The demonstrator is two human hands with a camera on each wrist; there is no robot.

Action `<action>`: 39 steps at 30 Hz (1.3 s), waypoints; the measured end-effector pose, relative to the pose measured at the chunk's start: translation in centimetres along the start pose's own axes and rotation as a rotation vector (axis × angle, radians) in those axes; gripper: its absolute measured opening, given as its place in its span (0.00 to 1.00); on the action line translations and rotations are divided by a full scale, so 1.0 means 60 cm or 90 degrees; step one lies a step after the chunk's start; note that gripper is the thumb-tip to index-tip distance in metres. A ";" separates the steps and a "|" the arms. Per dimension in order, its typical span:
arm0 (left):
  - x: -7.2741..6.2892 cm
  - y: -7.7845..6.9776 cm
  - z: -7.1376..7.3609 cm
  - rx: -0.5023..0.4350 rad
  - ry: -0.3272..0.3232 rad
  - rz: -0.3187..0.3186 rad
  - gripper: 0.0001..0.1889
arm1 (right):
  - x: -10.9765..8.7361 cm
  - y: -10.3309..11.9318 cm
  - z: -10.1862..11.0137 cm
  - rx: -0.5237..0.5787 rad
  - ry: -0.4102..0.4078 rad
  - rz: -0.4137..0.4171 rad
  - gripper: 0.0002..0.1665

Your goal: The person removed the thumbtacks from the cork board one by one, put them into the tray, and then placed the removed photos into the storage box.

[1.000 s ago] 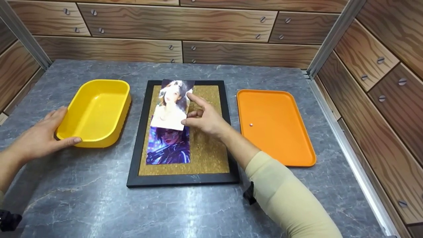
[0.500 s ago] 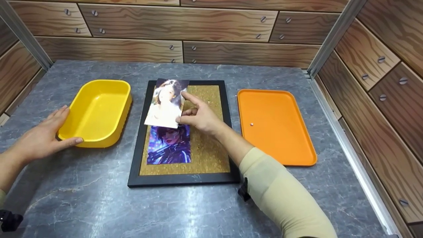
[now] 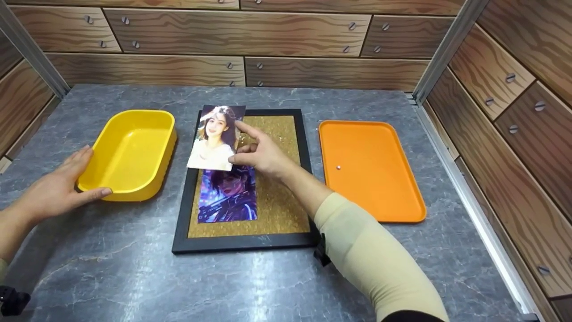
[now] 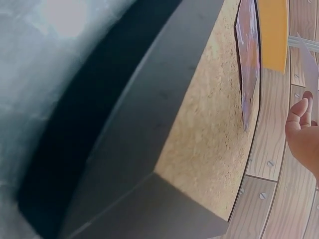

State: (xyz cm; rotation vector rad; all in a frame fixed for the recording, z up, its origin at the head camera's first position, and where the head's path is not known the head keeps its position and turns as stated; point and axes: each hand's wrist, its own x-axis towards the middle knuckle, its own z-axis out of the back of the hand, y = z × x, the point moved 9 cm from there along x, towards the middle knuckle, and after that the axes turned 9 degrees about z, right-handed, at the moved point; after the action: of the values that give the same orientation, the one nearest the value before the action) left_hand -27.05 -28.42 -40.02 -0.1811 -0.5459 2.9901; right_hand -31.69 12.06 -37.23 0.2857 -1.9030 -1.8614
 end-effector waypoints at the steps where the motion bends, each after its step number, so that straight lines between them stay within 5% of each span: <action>1: 0.000 0.000 -0.001 0.000 0.001 0.000 0.64 | 0.002 -0.001 -0.002 0.002 -0.001 -0.002 0.53; 39: 0.001 0.001 -0.004 -0.002 0.008 0.009 0.65 | 0.070 0.006 -0.084 0.030 0.008 0.008 0.54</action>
State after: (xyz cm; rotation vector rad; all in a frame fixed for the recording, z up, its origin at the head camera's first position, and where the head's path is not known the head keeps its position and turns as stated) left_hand -27.11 -28.40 -40.26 -0.2047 -0.5506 2.9998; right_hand -32.97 5.67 -36.22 0.2987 -1.9373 -1.8049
